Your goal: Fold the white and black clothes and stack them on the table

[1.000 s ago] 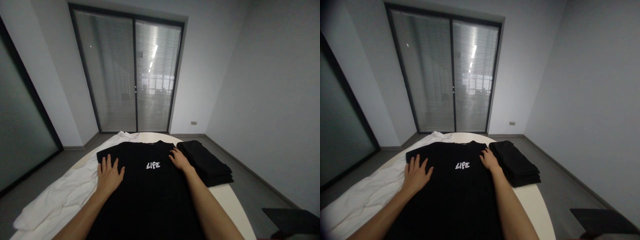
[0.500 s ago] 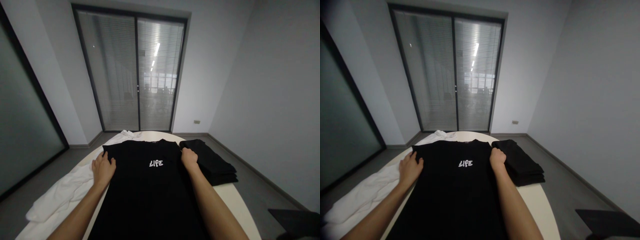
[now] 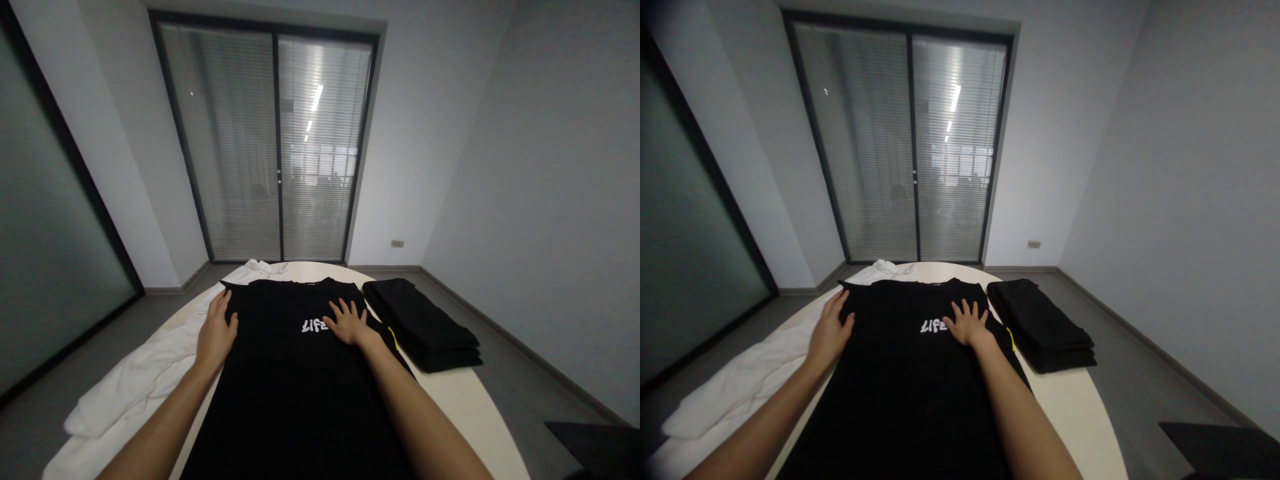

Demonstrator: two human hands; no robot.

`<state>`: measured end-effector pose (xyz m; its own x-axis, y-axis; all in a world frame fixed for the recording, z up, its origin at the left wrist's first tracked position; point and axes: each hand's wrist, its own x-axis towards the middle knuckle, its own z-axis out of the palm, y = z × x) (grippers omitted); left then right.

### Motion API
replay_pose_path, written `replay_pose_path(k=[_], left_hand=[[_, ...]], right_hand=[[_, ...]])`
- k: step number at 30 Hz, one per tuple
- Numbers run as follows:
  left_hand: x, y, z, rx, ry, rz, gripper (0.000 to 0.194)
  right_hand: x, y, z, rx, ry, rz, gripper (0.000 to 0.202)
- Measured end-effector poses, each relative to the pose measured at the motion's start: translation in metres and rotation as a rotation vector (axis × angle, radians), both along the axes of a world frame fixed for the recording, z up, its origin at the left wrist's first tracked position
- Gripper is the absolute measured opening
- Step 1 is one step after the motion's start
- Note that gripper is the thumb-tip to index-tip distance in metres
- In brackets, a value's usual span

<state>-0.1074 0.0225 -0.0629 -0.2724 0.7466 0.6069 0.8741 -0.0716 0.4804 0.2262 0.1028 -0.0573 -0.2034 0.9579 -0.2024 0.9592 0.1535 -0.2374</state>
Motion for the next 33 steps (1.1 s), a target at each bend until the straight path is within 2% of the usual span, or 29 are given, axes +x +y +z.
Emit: replay_pose_path(k=[3, 7, 12, 14, 19, 22, 25, 29, 33], left_hand=[[0.015, -0.004, 0.001, -0.024, 0.116, -0.120, 0.060], [0.033, -0.007, -0.004, -0.146, 0.273, -0.282, 0.064], [0.041, -0.011, -0.009, -0.296, 0.326, -0.452, 0.059], [0.042, -0.014, -0.008, -0.303, 0.346, -0.472, 0.055], [0.046, -0.022, 0.003, -0.320, 0.388, -0.292, 0.034], [0.045, -0.025, 0.012, -0.369, 0.321, -0.148, 0.029], [0.033, -0.025, 0.019, -0.459, 0.233, -0.039, 0.028], [0.009, -0.025, 0.020, -0.640, 0.223, -0.057, 0.027], [-0.001, -0.027, 0.020, -0.700, 0.240, -0.062, 0.020]], right_hand=[[0.000, 0.000, -0.001, 0.011, 0.001, 0.007, 0.075], [0.000, -0.002, 0.003, 0.002, 0.007, 0.007, 0.075], [-0.001, -0.003, 0.006, -0.004, 0.005, 0.002, 0.074], [-0.001, -0.003, 0.005, -0.005, 0.002, 0.003, 0.073], [0.001, -0.001, 0.002, 0.000, 0.016, 0.004, 0.075], [0.001, -0.001, 0.001, 0.010, 0.025, 0.007, 0.076], [0.000, -0.002, 0.001, 0.014, 0.028, 0.008, 0.076], [0.001, 0.000, -0.003, 0.040, 0.028, 0.004, 0.075], [0.004, 0.005, -0.010, 0.091, 0.048, 0.001, 0.076]])
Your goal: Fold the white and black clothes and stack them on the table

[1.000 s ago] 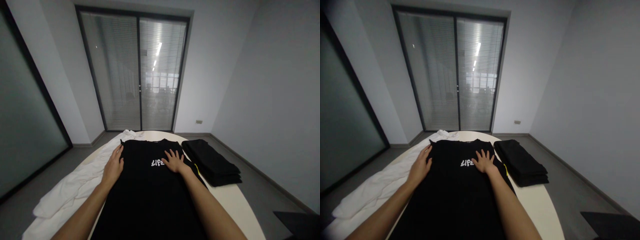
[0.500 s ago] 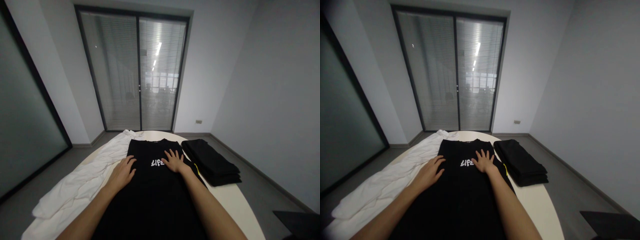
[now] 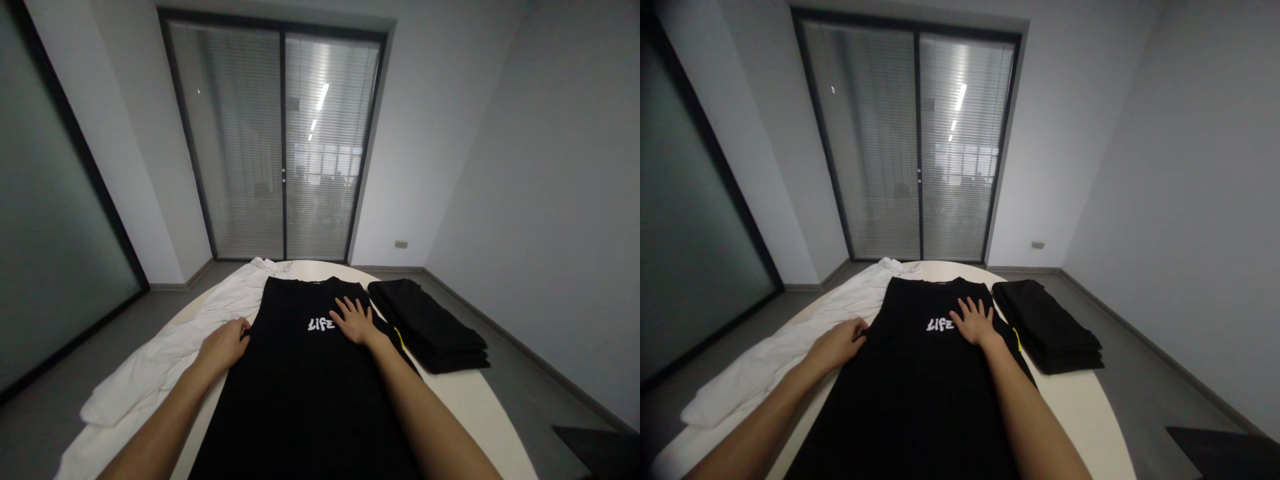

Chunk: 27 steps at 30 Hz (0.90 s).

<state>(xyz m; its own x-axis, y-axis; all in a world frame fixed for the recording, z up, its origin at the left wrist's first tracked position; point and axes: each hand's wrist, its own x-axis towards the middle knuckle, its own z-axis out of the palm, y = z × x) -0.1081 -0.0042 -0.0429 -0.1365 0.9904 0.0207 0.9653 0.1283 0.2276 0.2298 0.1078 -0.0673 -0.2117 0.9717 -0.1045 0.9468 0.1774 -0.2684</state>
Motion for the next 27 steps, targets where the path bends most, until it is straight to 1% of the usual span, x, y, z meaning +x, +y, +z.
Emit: replay_pose_path(k=[5, 7, 10, 12, 13, 15, 17, 18, 19, 21, 23, 24, 25, 27], left_hand=[[0.002, -0.003, 0.004, -0.009, 0.044, 0.151, 0.021], [0.002, -0.005, 0.006, -0.010, 0.054, 0.172, 0.021], [0.002, -0.007, 0.007, -0.011, 0.066, 0.159, 0.019], [0.003, -0.008, 0.007, -0.011, 0.080, 0.154, 0.019], [0.003, -0.009, 0.007, -0.010, 0.088, 0.154, 0.020], [0.005, -0.010, 0.009, -0.006, 0.108, 0.158, 0.022], [0.010, -0.011, 0.012, 0.005, 0.126, 0.162, 0.025], [0.013, -0.010, 0.014, 0.032, 0.138, 0.163, 0.026], [0.017, -0.010, 0.015, 0.074, 0.152, 0.157, 0.028], [0.025, -0.009, 0.015, 0.179, 0.178, 0.107, 0.031], [0.032, -0.008, 0.008, 0.260, 0.201, 0.016, 0.038], [0.036, -0.008, 0.002, 0.271, 0.214, -0.028, 0.043], [0.039, -0.008, -0.006, 0.266, 0.228, -0.062, 0.049], [0.043, -0.007, -0.021, 0.216, 0.260, -0.088, 0.058]], right_hand=[[0.002, 0.003, -0.007, 0.052, 0.002, -0.008, 0.071], [0.003, 0.004, -0.008, 0.068, -0.008, -0.008, 0.070], [0.000, 0.005, -0.001, 0.040, -0.052, -0.003, 0.068], [-0.007, 0.006, 0.008, 0.015, -0.103, -0.016, 0.068], [-0.013, 0.007, 0.013, 0.035, -0.126, -0.027, 0.066], [-0.030, 0.008, 0.025, 0.146, -0.137, -0.034, 0.059], [-0.055, 0.010, 0.034, 0.265, -0.058, 0.002, 0.047], [-0.070, 0.012, 0.037, 0.280, 0.006, 0.032, 0.042], [-0.085, 0.014, 0.039, 0.248, 0.073, 0.066, 0.038], [-0.115, 0.017, 0.039, 0.185, 0.134, 0.125, 0.033], [-0.143, 0.021, 0.035, 0.135, 0.174, 0.169, 0.033], [-0.155, 0.023, 0.032, 0.115, 0.194, 0.190, 0.034], [-0.165, 0.025, 0.029, 0.098, 0.215, 0.213, 0.034], [-0.182, 0.029, 0.024, 0.076, 0.251, 0.257, 0.033]])
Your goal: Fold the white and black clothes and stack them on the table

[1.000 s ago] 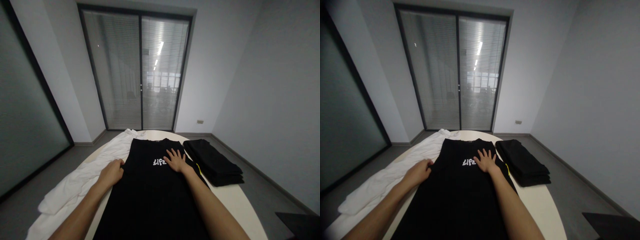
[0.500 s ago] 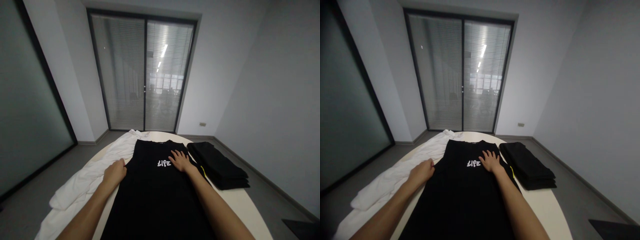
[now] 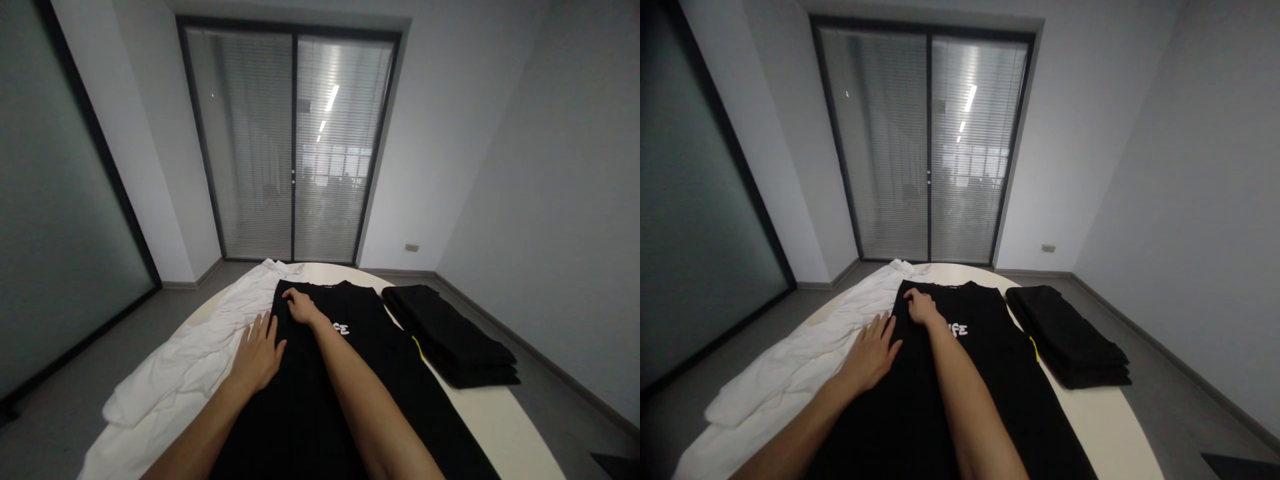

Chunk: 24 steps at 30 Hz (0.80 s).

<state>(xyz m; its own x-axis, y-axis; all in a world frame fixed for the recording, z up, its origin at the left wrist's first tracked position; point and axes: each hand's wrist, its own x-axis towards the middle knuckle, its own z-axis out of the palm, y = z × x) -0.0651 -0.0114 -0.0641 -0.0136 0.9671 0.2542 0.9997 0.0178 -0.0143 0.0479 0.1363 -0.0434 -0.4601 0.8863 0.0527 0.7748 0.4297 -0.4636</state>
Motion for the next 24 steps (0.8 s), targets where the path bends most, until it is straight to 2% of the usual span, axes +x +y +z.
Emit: replay_pose_path(k=[2, 4, 10, 13, 17, 21, 24], left_hand=[[0.003, 0.001, -0.012, -0.065, 0.017, 0.015, 0.065], [0.006, 0.001, -0.017, -0.101, 0.030, 0.045, 0.070], [0.012, 0.002, -0.014, -0.056, 0.089, 0.128, 0.074], [0.012, 0.003, -0.013, -0.017, 0.071, 0.059, 0.069], [0.008, 0.005, -0.014, -0.046, -0.001, -0.095, 0.065], [0.005, 0.005, -0.016, -0.119, -0.074, -0.106, 0.066], [0.006, 0.006, -0.016, -0.124, -0.101, -0.105, 0.063]], right_hand=[[-0.012, 0.003, -0.004, -0.006, 0.026, 0.031, 0.036], [-0.021, 0.005, -0.007, 0.009, 0.049, 0.040, 0.045], [-0.025, -0.002, -0.020, 0.024, 0.017, 0.110, 0.058], [-0.010, -0.009, -0.016, 0.114, -0.047, 0.089, 0.055], [0.039, -0.016, 0.006, 0.208, -0.203, -0.085, 0.052], [0.113, -0.021, 0.026, 0.200, -0.281, -0.315, 0.044], [0.169, -0.027, 0.030, 0.139, -0.336, -0.429, 0.039]])
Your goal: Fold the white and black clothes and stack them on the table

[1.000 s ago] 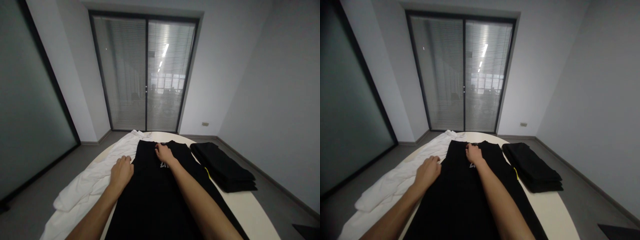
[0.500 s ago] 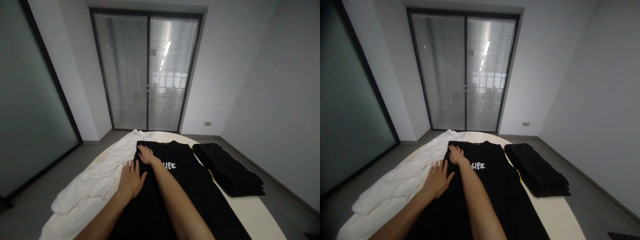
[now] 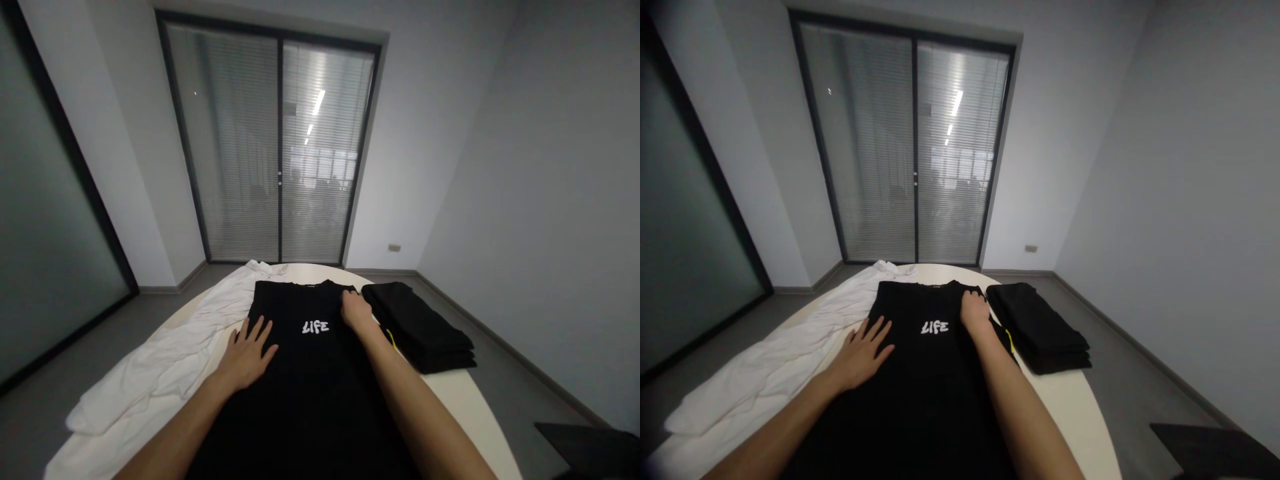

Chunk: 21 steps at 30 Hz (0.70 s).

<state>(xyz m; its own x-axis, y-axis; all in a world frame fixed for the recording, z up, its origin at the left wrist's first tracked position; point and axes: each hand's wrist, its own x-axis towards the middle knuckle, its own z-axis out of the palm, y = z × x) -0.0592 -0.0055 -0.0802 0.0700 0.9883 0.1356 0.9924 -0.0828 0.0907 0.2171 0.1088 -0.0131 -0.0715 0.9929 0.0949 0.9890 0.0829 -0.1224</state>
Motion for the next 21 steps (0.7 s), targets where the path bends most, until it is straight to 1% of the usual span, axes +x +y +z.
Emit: replay_pose_path(k=[1, 3, 5, 7, 10, 12, 14, 17, 21], left_hand=[[0.000, 0.001, 0.001, 0.018, -0.006, 0.006, 0.061], [-0.003, 0.003, 0.003, 0.085, -0.015, 0.044, 0.056], [-0.009, 0.006, 0.007, 0.156, -0.032, 0.116, 0.049], [-0.017, 0.009, 0.011, 0.176, -0.071, 0.170, 0.044], [-0.029, 0.013, 0.014, 0.147, -0.131, 0.183, 0.038], [-0.035, 0.016, 0.014, 0.132, -0.144, 0.185, 0.036], [-0.038, 0.019, 0.013, 0.123, -0.151, 0.197, 0.036], [-0.042, 0.023, 0.013, 0.114, -0.144, 0.222, 0.039], [-0.053, 0.020, 0.015, 0.136, -0.099, 0.240, 0.045]], right_hand=[[0.016, -0.003, -0.001, -0.024, -0.007, -0.015, 0.037], [0.040, -0.008, -0.007, -0.069, -0.013, 0.006, 0.039], [0.055, -0.014, -0.017, -0.099, -0.015, 0.067, 0.048], [0.062, -0.018, -0.030, -0.111, -0.016, 0.118, 0.054], [0.063, -0.023, -0.048, -0.086, -0.009, 0.125, 0.059], [0.062, -0.025, -0.054, -0.050, 0.003, 0.105, 0.059], [0.061, -0.025, -0.056, -0.027, 0.010, 0.092, 0.059], [0.058, -0.026, -0.055, -0.043, 0.012, 0.096, 0.061], [0.046, -0.028, -0.055, -0.061, 0.026, 0.125, 0.064]])
